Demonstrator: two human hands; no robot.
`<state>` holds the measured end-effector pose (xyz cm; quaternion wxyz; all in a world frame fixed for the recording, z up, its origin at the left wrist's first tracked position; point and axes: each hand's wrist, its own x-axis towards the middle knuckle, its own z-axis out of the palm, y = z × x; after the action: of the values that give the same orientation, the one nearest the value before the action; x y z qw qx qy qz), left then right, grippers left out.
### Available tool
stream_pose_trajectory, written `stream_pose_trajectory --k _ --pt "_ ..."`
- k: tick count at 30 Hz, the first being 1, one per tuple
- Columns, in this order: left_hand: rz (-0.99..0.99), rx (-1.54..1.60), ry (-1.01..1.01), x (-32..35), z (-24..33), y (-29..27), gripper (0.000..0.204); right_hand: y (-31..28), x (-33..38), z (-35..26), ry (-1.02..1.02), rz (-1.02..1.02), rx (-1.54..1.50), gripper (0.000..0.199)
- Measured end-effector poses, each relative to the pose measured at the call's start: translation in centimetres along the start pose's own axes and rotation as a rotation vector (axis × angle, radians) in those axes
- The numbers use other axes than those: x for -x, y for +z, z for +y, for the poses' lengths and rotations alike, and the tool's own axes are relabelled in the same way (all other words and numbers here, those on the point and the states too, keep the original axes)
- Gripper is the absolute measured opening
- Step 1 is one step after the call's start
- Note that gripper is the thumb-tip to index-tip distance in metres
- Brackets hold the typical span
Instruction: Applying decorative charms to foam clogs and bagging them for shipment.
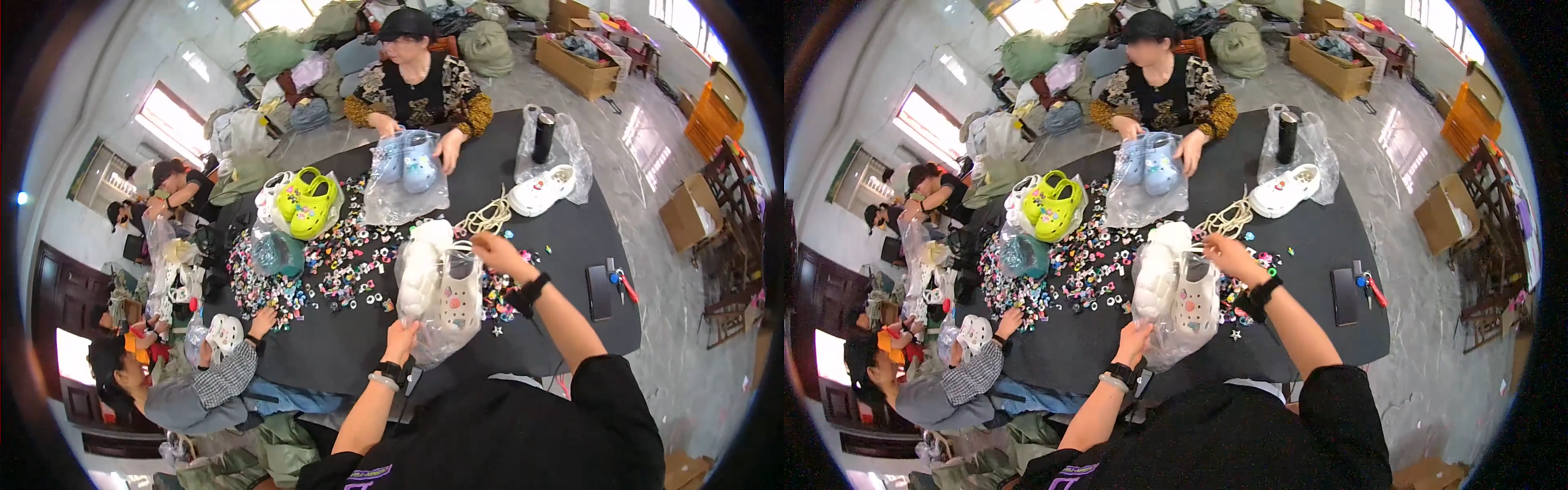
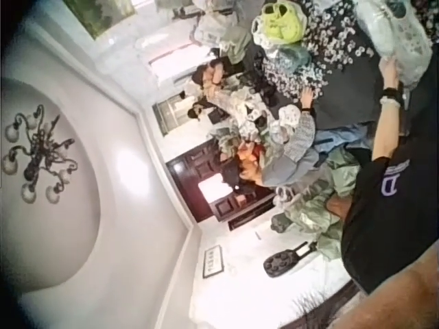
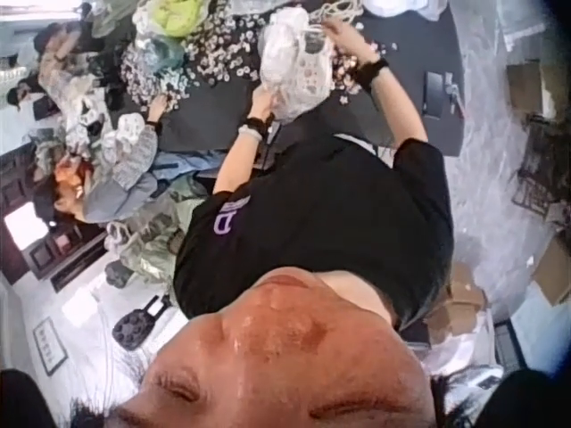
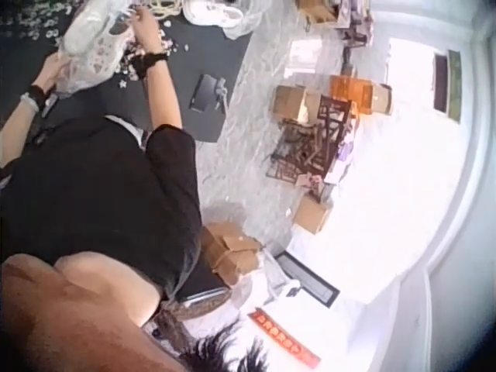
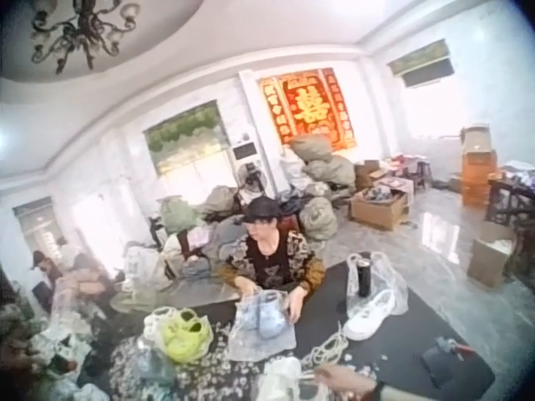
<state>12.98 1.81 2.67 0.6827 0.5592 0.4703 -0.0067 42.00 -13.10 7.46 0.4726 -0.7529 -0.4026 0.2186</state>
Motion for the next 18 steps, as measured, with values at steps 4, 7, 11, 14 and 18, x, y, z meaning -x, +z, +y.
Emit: stream_pose_trajectory --k 4,7,11,14,18 --pt "0.120 -0.078 0.452 1.6 -0.6 -0.7 0.022 1.9 -6.3 3.9 -0.041 -0.162 0.225 0.029" --pt "0.105 -0.241 0.674 4.0 0.3 0.0 0.019 4.3 -7.5 5.5 -0.056 -0.267 0.275 0.035" --pt "0.189 -0.344 0.436 6.3 -0.7 -0.7 0.023 5.3 -7.0 1.4 -0.035 -0.577 0.237 0.035" --pt "0.301 -0.200 0.682 6.9 -1.8 -1.3 0.023 5.4 -6.9 1.6 -0.009 -0.530 0.306 0.030" --pt "0.234 0.064 0.464 8.9 -1.2 -2.3 0.027 5.1 -6.0 3.6 -0.036 -0.568 0.266 0.044"
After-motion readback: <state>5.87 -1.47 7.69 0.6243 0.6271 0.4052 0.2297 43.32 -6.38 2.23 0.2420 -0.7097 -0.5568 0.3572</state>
